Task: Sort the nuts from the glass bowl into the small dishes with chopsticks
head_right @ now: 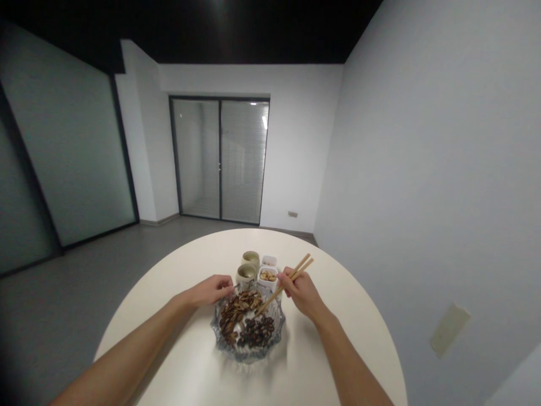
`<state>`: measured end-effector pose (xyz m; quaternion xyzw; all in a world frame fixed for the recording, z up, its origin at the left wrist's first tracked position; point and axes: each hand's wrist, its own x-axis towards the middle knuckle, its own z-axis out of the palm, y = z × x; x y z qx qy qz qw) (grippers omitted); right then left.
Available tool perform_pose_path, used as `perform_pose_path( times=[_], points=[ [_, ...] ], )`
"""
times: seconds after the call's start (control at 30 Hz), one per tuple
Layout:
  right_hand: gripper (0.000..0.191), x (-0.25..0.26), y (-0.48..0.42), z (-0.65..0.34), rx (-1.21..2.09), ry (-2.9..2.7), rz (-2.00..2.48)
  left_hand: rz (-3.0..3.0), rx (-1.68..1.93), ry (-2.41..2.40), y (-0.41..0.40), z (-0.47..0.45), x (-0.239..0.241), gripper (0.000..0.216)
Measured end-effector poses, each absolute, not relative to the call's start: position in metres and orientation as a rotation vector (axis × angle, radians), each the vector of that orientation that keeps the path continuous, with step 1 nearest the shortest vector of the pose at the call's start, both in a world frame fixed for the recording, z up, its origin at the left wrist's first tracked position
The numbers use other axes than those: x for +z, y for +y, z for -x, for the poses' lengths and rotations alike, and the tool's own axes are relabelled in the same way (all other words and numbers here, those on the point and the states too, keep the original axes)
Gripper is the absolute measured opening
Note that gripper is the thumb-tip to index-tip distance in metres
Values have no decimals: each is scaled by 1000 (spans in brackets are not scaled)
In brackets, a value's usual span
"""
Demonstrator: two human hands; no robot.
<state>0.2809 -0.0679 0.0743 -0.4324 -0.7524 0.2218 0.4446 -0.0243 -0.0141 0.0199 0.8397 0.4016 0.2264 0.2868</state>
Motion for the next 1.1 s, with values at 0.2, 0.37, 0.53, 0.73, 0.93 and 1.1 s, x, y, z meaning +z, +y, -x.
perform_pose_path(
  times=[0.2,0.37,0.53,0.73,0.93,1.1],
  points=[
    [42,75,-68,-279,560,-1864,1073,-2230,602,1081,-14,25,19,39],
    [44,80,-72,-278,526,-1902,1086,-2222,597,1068,-14,25,20,37],
    [46,80,-74,-279,494,-1905,1087,-2225,603,1072,-15,24,21,37],
    [47,79,-75,-278,503,-1895,1076,-2259,608,1080,-14,25,19,39],
    [49,79,-75,-278,493,-1909,1083,-2255,603,1073,-14,25,21,39],
    [50,78,-73,-278,492,-1895,1090,-2255,603,1068,-14,26,21,39]
  ],
)
